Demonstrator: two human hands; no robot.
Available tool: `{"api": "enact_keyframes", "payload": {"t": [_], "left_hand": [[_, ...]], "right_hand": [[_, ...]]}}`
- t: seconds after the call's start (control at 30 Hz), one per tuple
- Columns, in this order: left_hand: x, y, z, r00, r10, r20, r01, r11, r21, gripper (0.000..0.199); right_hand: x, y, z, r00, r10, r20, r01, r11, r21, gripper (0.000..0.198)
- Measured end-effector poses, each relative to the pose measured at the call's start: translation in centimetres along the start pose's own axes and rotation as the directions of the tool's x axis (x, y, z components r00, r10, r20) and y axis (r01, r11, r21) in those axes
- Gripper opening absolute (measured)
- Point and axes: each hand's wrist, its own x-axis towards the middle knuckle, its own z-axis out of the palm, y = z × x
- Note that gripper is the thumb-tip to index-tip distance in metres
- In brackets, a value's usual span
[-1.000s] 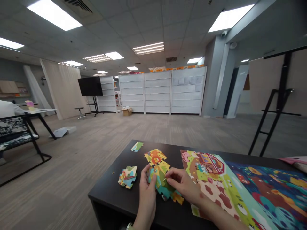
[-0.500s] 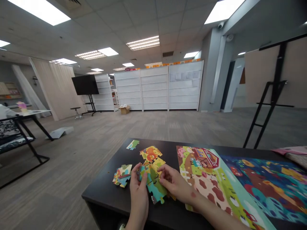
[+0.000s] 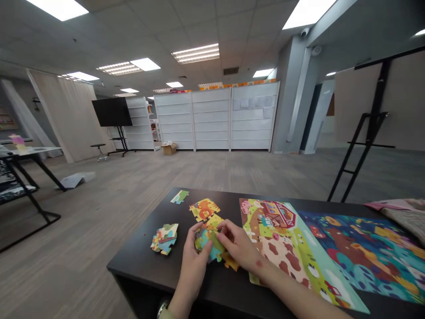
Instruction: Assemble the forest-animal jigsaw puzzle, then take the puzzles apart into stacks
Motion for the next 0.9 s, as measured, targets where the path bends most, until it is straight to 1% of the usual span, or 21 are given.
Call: {"api": "enact_keyframes", "payload": {"t": [0.07, 0.13, 0.17, 0.23, 0.33, 0.43, 0.53, 0.63, 0.7, 0.8, 0.83, 0.9], "left_hand": [[0.3, 0.1, -0.3, 0.993, 0.038, -0.11, -0.042, 0.999, -0.033, 0.055], [0.6, 0.5, -0.8, 0.972, -0.004, -0.235, -0.033, 0.988, -0.153, 0.053], [0.7, 0.7, -1.0, 0.961, -0.033, -0.276, -0.028, 0.976, -0.214, 0.053], [0.9, 1.2, -1.5, 0.946, -0.069, -0.316, -0.027, 0.957, -0.289, 0.053], [0.9, 1.4, -1.8, 0.944, -0.065, -0.324, -0.034, 0.956, -0.292, 0.053], [0.8, 1.0, -1.8, 0.945, -0.007, -0.327, -0.062, 0.978, -0.199, 0.05], [0.9, 0.2, -1.9, 0.941, 0.103, -0.322, -0.116, 0.993, -0.021, 0.044], [1.1, -0.5, -2.2, 0.931, 0.191, -0.31, -0.14, 0.974, 0.18, 0.038], [1.2, -0.7, -2.3, 0.946, 0.213, -0.244, -0.144, 0.951, 0.273, 0.036], [1.3, -0.7, -2.3, 0.961, 0.249, -0.116, -0.191, 0.91, 0.369, 0.035], [1.3, -0.7, -2.3, 0.958, 0.266, -0.103, -0.208, 0.898, 0.388, 0.033], [1.2, -0.4, -2.2, 0.951, 0.281, -0.13, -0.21, 0.894, 0.395, 0.03]], "right_hand": [[-0.3, -0.4, -0.9, 0.998, -0.016, 0.063, 0.027, 0.982, -0.185, 0.024], [-0.6, -0.8, -1.8, 0.989, -0.027, 0.148, 0.082, 0.923, -0.376, 0.028], [-0.7, -0.9, -2.1, 0.981, -0.027, 0.192, 0.11, 0.892, -0.438, 0.034], [-0.9, -1.0, -2.6, 0.966, -0.011, 0.259, 0.138, 0.867, -0.478, 0.046], [-0.9, -0.9, -2.7, 0.956, 0.021, 0.292, 0.117, 0.887, -0.447, 0.046], [-0.9, -0.8, -2.4, 0.959, 0.049, 0.28, 0.074, 0.908, -0.413, 0.046], [-0.8, -0.8, -2.2, 0.968, 0.046, 0.248, 0.047, 0.933, -0.357, 0.048], [-0.8, -0.9, -1.9, 0.978, -0.011, 0.209, 0.08, 0.943, -0.323, 0.044], [-0.7, -0.9, -1.7, 0.98, -0.061, 0.189, 0.121, 0.939, -0.321, 0.039], [-0.6, -0.8, -1.5, 0.975, -0.131, 0.181, 0.183, 0.934, -0.307, 0.039], [-0.6, -0.8, -1.6, 0.973, -0.141, 0.185, 0.192, 0.935, -0.299, 0.04], [-0.6, -0.8, -1.7, 0.971, -0.142, 0.191, 0.193, 0.939, -0.284, 0.041]]}}
